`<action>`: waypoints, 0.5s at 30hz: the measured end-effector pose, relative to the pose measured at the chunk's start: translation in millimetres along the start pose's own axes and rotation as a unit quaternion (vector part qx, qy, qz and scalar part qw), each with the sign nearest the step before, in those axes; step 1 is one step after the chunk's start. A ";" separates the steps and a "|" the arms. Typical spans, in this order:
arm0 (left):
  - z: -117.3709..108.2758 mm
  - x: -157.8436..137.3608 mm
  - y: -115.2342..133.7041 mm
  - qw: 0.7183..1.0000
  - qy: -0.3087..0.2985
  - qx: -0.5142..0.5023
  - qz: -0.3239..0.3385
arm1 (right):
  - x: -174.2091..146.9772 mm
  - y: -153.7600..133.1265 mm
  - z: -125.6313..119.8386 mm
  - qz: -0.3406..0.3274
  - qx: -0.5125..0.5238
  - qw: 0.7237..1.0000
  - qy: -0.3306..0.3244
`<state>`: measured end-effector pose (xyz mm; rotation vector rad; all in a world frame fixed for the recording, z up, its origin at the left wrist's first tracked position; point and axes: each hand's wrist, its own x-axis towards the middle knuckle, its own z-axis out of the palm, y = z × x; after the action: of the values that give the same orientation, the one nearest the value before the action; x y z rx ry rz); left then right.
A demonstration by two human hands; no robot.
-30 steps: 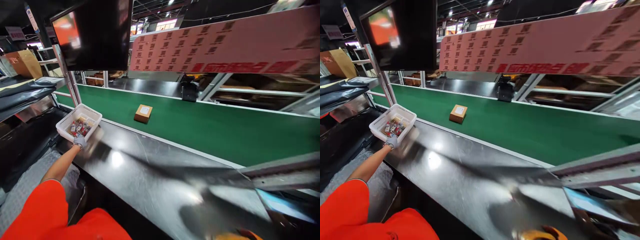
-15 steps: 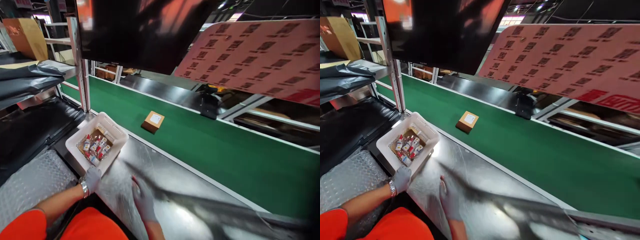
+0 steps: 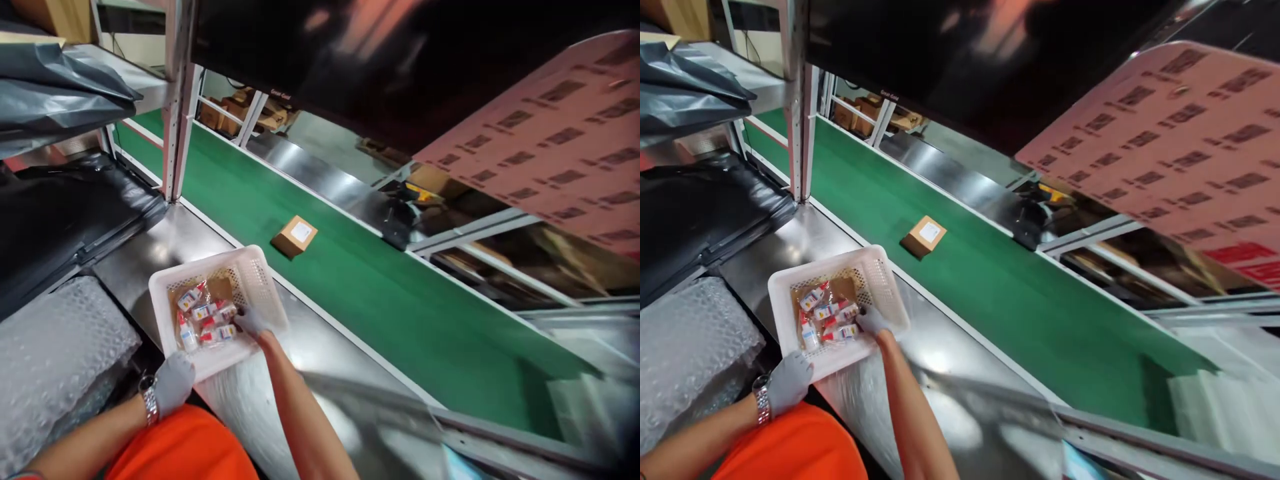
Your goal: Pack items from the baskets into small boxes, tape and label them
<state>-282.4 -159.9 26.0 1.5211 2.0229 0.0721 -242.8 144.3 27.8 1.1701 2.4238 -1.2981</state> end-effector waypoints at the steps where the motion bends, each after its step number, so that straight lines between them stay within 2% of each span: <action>1: 1.7 0.4 0.0 1.000 -0.001 0.003 -0.003 | -2.7 3.2 -5.9 -0.003 0.014 1.000 -0.022; 4: 8.1 2.7 0.1 1.000 0.016 0.002 -0.015 | -7.6 7.1 -26.7 -0.021 0.042 0.997 -0.058; 7: 15.0 6.9 1.9 0.999 0.039 0.003 -0.017 | -8.7 4.0 -50.4 -0.058 0.062 0.996 -0.038; 11: 23.4 13.6 8.7 0.997 0.062 0.004 -0.037 | -18.0 0.8 -87.6 -0.118 0.081 0.987 0.074; 15: 21.7 24.8 21.2 0.993 0.080 0.002 -0.086 | -50.0 19.2 -127.0 -0.164 0.152 0.953 0.205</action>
<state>-257.7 -137.2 5.8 1.3754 2.2732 0.1248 -168.0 218.8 116.4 1.2522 2.8911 -1.7235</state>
